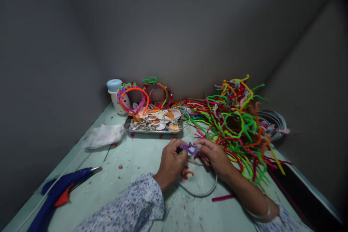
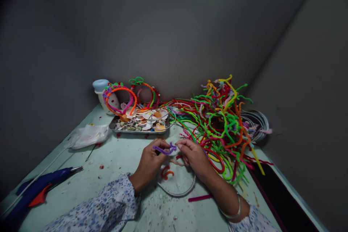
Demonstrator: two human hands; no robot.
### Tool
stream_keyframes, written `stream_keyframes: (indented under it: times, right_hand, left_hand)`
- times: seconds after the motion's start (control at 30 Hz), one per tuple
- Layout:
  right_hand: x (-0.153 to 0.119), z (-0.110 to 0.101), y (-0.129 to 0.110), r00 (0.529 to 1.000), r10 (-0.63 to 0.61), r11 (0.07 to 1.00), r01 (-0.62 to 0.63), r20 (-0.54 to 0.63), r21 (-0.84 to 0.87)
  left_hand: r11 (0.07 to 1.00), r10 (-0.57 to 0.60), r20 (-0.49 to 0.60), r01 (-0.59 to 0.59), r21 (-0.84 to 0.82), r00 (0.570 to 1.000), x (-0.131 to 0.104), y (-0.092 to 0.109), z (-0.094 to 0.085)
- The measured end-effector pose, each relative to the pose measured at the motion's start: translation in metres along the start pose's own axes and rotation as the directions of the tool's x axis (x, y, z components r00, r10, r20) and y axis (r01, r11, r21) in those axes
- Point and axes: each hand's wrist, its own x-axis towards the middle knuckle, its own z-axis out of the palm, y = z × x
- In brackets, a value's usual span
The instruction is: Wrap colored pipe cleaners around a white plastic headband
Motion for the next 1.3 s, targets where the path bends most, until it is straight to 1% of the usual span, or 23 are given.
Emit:
stream_keyframes:
  times: [0.17, 0.47, 0.7, 0.93, 1.1, 1.3]
  right_hand:
    - [-0.0004, 0.0006, -0.0012, 1.0, 0.001, 1.0, -0.001, 0.006, -0.008]
    - [-0.0005, -0.0006, 0.0024, 1.0, -0.002, 1.0, 0.002, 0.016, 0.011]
    - [-0.001, 0.0004, 0.0004, 1.0, 0.003, 1.0, -0.003, 0.011, 0.005]
    - [-0.0013, 0.0009, -0.0005, 1.0, 0.002, 1.0, -0.002, -0.003, -0.021]
    - [-0.0009, 0.0009, -0.0012, 1.0, 0.017, 1.0, -0.017, 0.01, 0.01]
    - [-0.0026, 0.0028, -0.0059, 1.0, 0.03, 1.0, -0.03, -0.01, -0.004]
  left_hand:
    - [1.0, 0.0, -0.005, 0.0, 0.024, 1.0, 0.0001, 0.0031, -0.0013]
    - [0.998, 0.044, -0.008, -0.043, 0.044, 0.999, -0.0002, -0.0003, 0.0004]
    - [0.998, 0.019, -0.012, -0.018, 0.052, 1.0, -0.0015, 0.0005, 0.0009]
    - [0.998, 0.042, -0.024, -0.041, 0.046, 0.999, -0.0019, 0.0017, 0.0004]
    - [0.997, 0.052, -0.026, -0.05, 0.064, 0.998, -0.0015, 0.0018, 0.0002]
    - [0.989, 0.109, -0.018, -0.106, 0.106, 0.994, -0.002, 0.0015, 0.0004]
